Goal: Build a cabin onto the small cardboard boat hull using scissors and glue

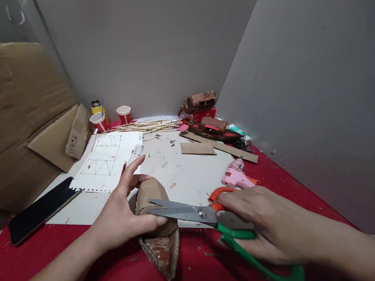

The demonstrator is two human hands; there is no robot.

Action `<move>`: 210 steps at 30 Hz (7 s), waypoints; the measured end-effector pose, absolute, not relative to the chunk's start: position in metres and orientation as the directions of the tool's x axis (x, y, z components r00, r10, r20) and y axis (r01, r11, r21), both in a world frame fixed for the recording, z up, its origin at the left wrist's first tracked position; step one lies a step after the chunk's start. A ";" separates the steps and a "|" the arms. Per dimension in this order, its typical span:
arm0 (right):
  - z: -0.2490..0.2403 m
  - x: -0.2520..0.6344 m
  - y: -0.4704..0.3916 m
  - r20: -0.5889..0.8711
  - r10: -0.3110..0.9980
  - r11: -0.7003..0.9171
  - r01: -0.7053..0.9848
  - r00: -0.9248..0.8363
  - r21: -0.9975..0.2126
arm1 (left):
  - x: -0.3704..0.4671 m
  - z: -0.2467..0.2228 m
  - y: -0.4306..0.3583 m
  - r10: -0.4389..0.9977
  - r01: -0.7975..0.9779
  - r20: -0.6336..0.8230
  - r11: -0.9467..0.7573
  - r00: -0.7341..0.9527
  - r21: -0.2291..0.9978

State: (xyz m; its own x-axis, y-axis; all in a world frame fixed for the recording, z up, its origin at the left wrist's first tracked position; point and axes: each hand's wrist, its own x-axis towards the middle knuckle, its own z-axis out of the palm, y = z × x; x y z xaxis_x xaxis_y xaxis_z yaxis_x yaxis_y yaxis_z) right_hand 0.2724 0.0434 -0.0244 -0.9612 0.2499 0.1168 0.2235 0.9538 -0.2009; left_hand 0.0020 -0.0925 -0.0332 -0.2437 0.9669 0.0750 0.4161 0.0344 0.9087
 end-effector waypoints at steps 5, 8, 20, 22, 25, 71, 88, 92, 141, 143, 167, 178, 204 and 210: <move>-0.026 0.274 0.045 0.131 0.221 0.965 0.197 -0.966 -0.175 | 0.005 -0.032 -0.093 0.969 0.415 0.042 0.064 -0.242 0.908; -0.027 0.275 0.047 0.129 0.200 0.972 0.180 -0.971 -0.151 | 0.005 -0.030 -0.093 0.971 0.419 0.018 0.086 -0.237 0.904; -0.034 0.279 0.045 0.196 0.191 0.979 0.172 -0.962 -0.111 | 0.000 -0.030 -0.094 0.983 0.374 0.019 0.052 -0.182 0.926; -0.034 0.277 0.043 0.174 0.216 0.973 0.195 -0.961 -0.127 | -0.001 -0.029 -0.094 0.984 0.348 0.014 0.051 -0.180 0.936; -0.031 0.275 0.041 0.124 0.246 0.961 0.225 -0.961 -0.160 | 0.001 -0.027 -0.095 0.987 0.320 -0.034 0.083 -0.157 0.944; -0.031 0.282 0.036 0.073 0.179 0.975 0.168 -0.981 -0.143 | 0.001 -0.025 -0.096 0.992 0.380 -0.119 0.130 -0.053 0.916; -0.025 0.286 0.044 0.179 0.100 0.995 0.096 -0.979 -0.032 | 0.002 -0.027 -0.098 0.996 0.405 -0.066 0.086 -0.063 0.910; -0.020 0.286 0.046 0.218 0.153 0.988 0.142 -0.964 -0.066 | 0.002 -0.027 -0.097 0.995 0.381 -0.048 0.077 -0.086 0.921; -0.040 0.203 0.015 0.330 0.468 0.567 -0.007 -0.820 -0.823 | 0.021 -0.050 -0.097 0.926 0.449 0.333 -0.224 -0.180 0.865; -0.039 0.203 0.016 0.291 0.474 0.553 0.024 -0.831 -0.833 | 0.019 -0.051 -0.096 0.922 0.446 0.349 -0.245 -0.166 0.861; -0.034 0.202 0.012 0.251 0.512 0.487 0.037 -0.822 -0.873 | 0.015 -0.050 -0.094 0.910 0.345 0.354 -0.267 -0.217 0.900; -0.030 0.196 0.017 0.358 0.636 0.444 -0.055 -0.683 -0.894 | 0.010 -0.037 -0.085 0.820 0.080 0.258 -0.253 -0.511 0.964; -0.068 0.199 -0.028 0.152 0.757 0.137 -0.073 -0.636 -0.988 | 0.024 -0.056 -0.098 0.718 0.731 0.678 -0.378 -0.157 0.568; -0.083 0.199 -0.023 0.114 0.770 0.118 -0.036 -0.627 -0.992 | 0.023 -0.058 -0.093 0.808 0.810 0.565 -0.215 -0.167 0.546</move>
